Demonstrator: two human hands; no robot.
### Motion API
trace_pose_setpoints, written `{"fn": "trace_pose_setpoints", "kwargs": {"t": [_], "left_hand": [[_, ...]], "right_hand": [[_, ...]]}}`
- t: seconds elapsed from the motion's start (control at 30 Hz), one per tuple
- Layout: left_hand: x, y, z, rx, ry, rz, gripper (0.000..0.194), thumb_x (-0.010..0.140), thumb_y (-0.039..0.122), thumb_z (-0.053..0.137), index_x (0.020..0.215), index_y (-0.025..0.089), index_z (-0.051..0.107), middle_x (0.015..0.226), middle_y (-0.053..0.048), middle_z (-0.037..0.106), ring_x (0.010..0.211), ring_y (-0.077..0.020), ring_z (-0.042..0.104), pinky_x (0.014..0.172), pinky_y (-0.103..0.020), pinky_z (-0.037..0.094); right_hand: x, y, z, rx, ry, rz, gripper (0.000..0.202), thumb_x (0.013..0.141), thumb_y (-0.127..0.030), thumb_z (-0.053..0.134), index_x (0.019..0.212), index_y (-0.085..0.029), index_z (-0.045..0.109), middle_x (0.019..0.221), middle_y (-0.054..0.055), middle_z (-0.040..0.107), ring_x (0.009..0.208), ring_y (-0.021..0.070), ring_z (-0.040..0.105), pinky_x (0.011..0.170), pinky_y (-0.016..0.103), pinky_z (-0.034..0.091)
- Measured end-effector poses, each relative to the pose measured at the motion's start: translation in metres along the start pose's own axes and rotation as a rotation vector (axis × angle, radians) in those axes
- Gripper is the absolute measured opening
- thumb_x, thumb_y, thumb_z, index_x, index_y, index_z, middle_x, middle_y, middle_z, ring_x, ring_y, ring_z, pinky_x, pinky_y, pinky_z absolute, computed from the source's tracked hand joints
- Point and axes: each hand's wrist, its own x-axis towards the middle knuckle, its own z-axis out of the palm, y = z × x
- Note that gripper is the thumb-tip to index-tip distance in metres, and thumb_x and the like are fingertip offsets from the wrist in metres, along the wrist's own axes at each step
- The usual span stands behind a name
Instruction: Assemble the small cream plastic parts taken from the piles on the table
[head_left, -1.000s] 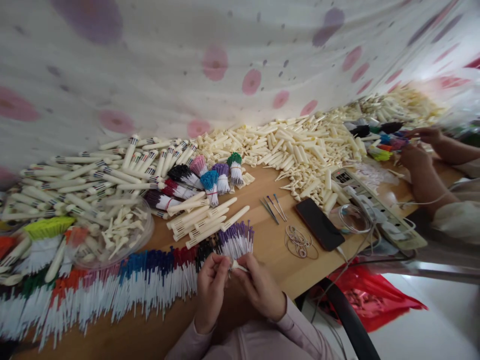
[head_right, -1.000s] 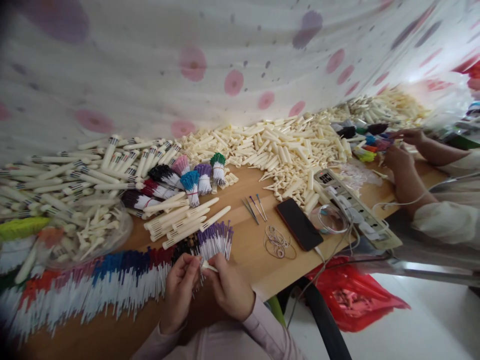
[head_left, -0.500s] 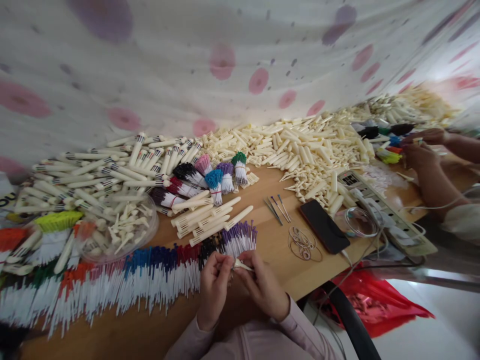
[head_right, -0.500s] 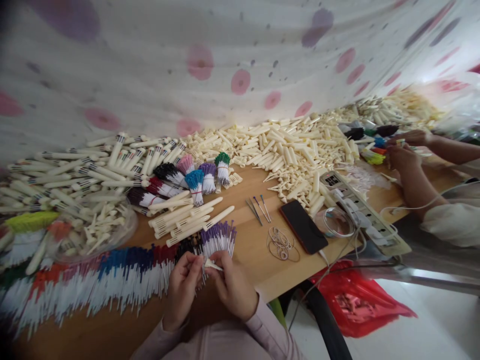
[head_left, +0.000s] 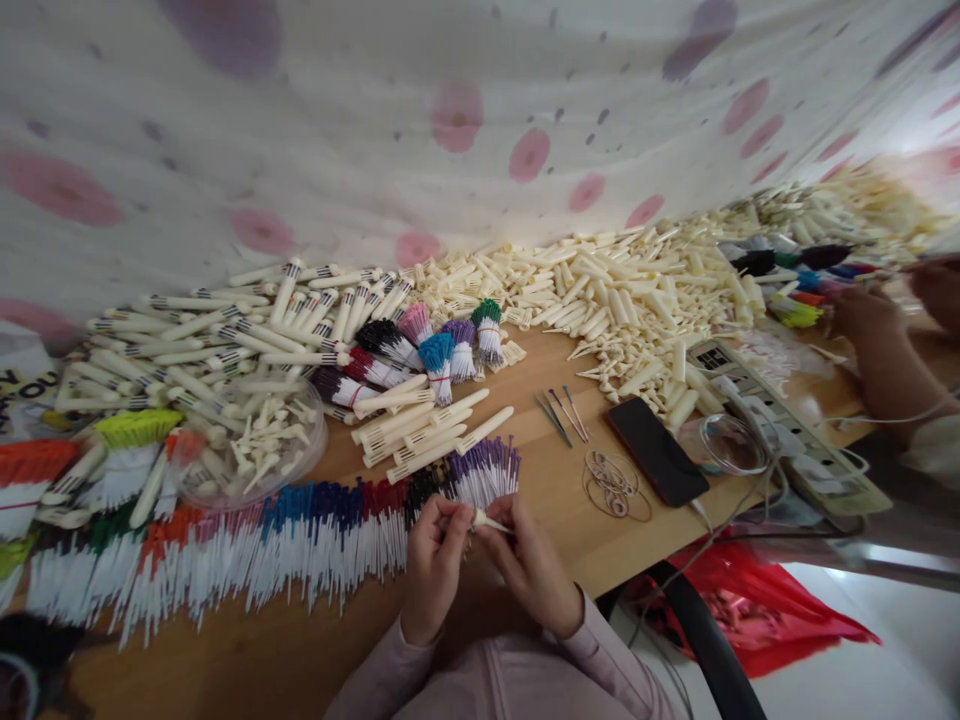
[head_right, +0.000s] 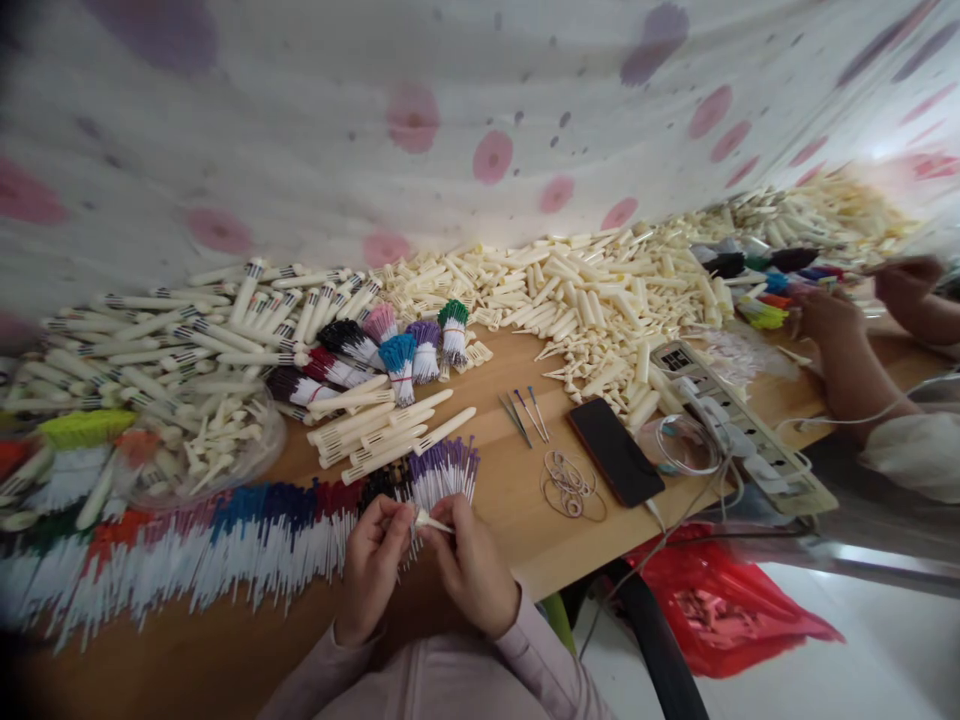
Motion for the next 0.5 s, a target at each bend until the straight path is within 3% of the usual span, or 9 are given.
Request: {"fn": "trace_pose_setpoints", "kwargs": {"t": [0.13,0.33,0.5], "left_hand": [[-0.0009,0.0015,0.0011,0.013,-0.007,0.005,0.046,0.075,0.062,0.068,0.068,0.020,0.051,0.048,0.011,0.035,0.045,-0.0072,0.028,0.042,-0.019,0.023],[-0.0004,0.0043,0.0028,0.016,-0.002,-0.002,0.047,0.074,0.064,0.067,0.068,0.020,0.050,0.050,0.010,0.039,0.045,-0.0074,0.029,0.042,-0.019,0.025],[0.0003,0.0014,0.0014,0.012,-0.014,-0.008,0.047,0.075,0.063,0.066,0.067,0.021,0.047,0.047,0.012,0.033,0.043,-0.0073,0.026,0.041,-0.020,0.023]], "right_hand": [[-0.0002,0.0018,-0.0002,-0.016,-0.018,0.033,0.032,0.102,-0.034,0.035,0.073,-0.024,0.041,0.058,-0.004,0.045,0.052,0.0143,0.045,0.052,0.025,0.033],[-0.0024,0.0022,-0.0002,0.048,-0.007,0.025,0.019,0.095,-0.040,0.053,0.092,-0.022,0.048,0.072,0.000,0.058,0.061,0.0158,0.055,0.056,0.024,0.039],[-0.0028,0.0009,-0.0002,0.012,-0.048,0.055,0.032,0.102,-0.037,0.037,0.075,-0.023,0.047,0.059,-0.002,0.052,0.051,0.0140,0.049,0.051,0.024,0.036]]}}
